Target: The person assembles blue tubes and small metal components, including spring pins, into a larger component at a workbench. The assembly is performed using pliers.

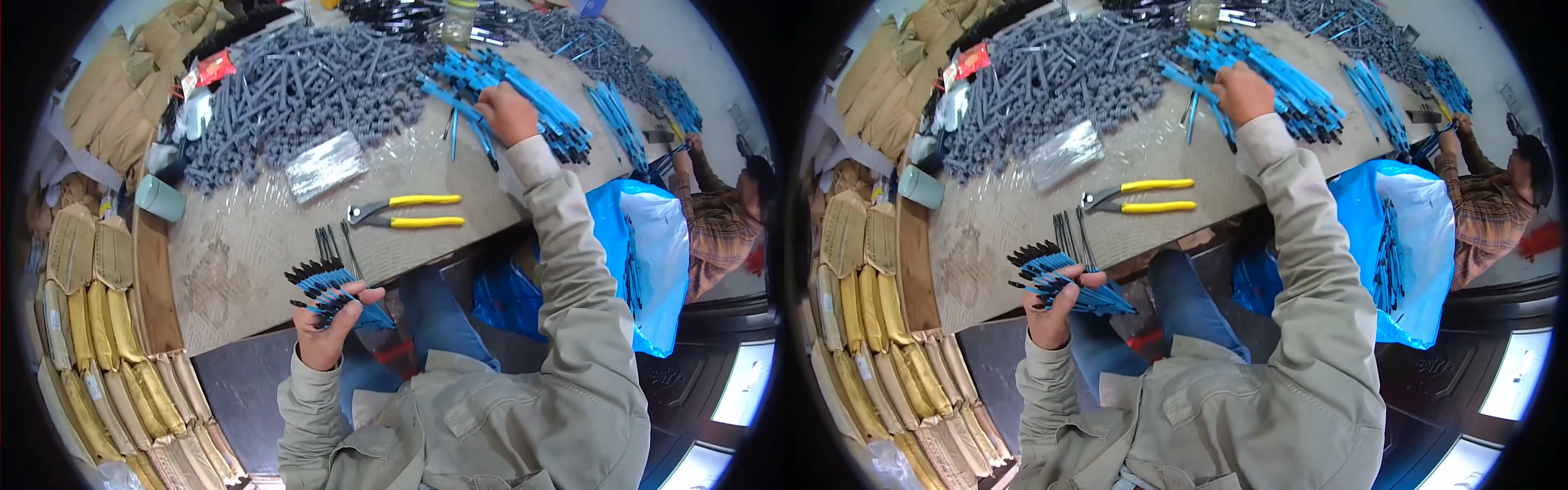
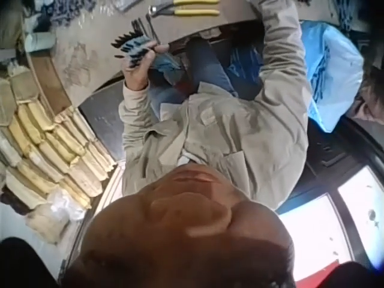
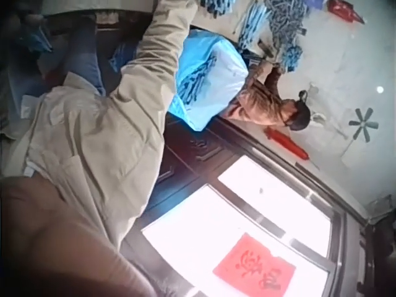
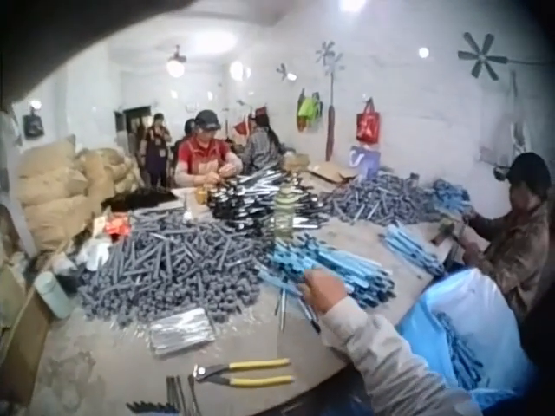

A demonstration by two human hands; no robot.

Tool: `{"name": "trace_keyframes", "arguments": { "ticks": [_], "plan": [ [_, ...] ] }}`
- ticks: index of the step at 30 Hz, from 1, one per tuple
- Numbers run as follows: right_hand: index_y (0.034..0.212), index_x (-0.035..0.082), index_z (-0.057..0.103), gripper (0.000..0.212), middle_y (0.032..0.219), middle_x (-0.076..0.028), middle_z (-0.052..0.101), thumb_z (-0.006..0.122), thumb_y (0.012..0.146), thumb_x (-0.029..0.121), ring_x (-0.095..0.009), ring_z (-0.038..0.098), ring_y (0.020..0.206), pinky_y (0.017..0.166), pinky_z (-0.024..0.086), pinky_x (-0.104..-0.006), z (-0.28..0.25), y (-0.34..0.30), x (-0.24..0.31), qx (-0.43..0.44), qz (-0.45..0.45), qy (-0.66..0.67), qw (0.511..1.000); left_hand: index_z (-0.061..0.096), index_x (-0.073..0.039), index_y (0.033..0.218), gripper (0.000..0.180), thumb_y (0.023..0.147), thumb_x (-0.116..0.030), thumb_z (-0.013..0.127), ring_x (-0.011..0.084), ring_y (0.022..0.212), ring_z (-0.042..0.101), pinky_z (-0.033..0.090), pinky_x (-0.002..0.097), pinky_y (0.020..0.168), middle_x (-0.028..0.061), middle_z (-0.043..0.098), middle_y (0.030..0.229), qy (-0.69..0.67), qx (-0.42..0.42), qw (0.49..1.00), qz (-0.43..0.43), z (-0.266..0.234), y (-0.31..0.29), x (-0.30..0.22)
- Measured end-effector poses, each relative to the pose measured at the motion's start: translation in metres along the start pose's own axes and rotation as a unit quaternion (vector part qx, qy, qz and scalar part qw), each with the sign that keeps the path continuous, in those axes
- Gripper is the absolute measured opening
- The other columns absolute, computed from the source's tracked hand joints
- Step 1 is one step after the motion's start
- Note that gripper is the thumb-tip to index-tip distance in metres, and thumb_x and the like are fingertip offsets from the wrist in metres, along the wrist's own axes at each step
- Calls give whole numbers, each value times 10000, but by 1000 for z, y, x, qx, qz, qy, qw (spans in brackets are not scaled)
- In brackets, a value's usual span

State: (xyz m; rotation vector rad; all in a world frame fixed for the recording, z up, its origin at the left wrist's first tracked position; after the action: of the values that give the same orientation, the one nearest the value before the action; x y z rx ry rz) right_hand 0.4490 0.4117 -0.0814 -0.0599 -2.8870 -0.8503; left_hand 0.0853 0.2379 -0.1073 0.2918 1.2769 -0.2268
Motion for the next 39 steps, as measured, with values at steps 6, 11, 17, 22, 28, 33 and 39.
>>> {"name": "trace_keyframes", "arguments": {
  "ticks": [6,11,17,22,28,33,39],
  "plan": [
    [811,114,648,191,825,-99,605,621,779,301,-290,611,798,606,479,-428,27,-2,-1,112,-7,-142,984,550,65,1097,283,872,-106,553,278,875,641,513,378,795,210,648,941,-37,-22,999,-15,4,-3,-9],
    [839,115,634,216,815,-90,613,605,790,323,-298,615,743,586,475,-426,4,-16,3,70,12,-110,991,536,60,1105,292,872,-116,545,295,855,648,528,399,783,232,640,946,-29,-37,999,-25,5,-8,-9],
    [905,120,583,219,806,-89,609,591,802,313,-297,615,718,570,476,-405,-2,-22,0,33,-28,-42,998,538,67,1098,290,876,-120,546,292,853,650,531,395,778,232,640,945,-32,-46,998,-34,8,-8,-11],
    [888,123,577,203,845,-82,594,590,806,309,-278,617,776,585,479,-381,9,-16,7,81,-74,-152,982,541,69,1093,291,876,-124,550,286,853,651,533,388,773,228,642,943,-34,-49,998,-29,13,-10,-10],
    [853,122,573,119,848,-83,579,554,812,233,-270,616,795,597,480,-377,1,-34,0,-14,-81,-115,990,549,63,1088,282,875,-122,553,282,853,651,536,383,770,224,643,942,-37,-46,998,-26,16,-12,-8],
    [807,116,561,63,813,-102,573,509,804,151,-287,621,703,571,479,-401,24,-37,-4,42,-63,-192,978,555,59,1085,275,876,-119,552,281,855,651,537,382,769,219,644,941,-44,-47,998,-16,10,-14,-10],
    [752,94,566,95,768,-132,597,521,799,163,-300,625,662,557,476,-422,21,-33,11,37,-2,-139,990,556,56,1087,272,876,-115,552,275,858,651,538,386,770,210,647,940,-45,-51,997,-25,6,-19,-10]
  ]
}}
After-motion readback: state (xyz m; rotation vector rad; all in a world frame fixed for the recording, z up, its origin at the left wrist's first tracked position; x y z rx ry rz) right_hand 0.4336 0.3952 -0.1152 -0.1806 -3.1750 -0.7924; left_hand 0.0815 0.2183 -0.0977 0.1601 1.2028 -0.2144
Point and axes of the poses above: each hand's wrist, its own y-axis towards the middle knuckle, its own z-axis out of the palm, x = y × z, the point moved 1 cm from there along y, towards the middle knuckle
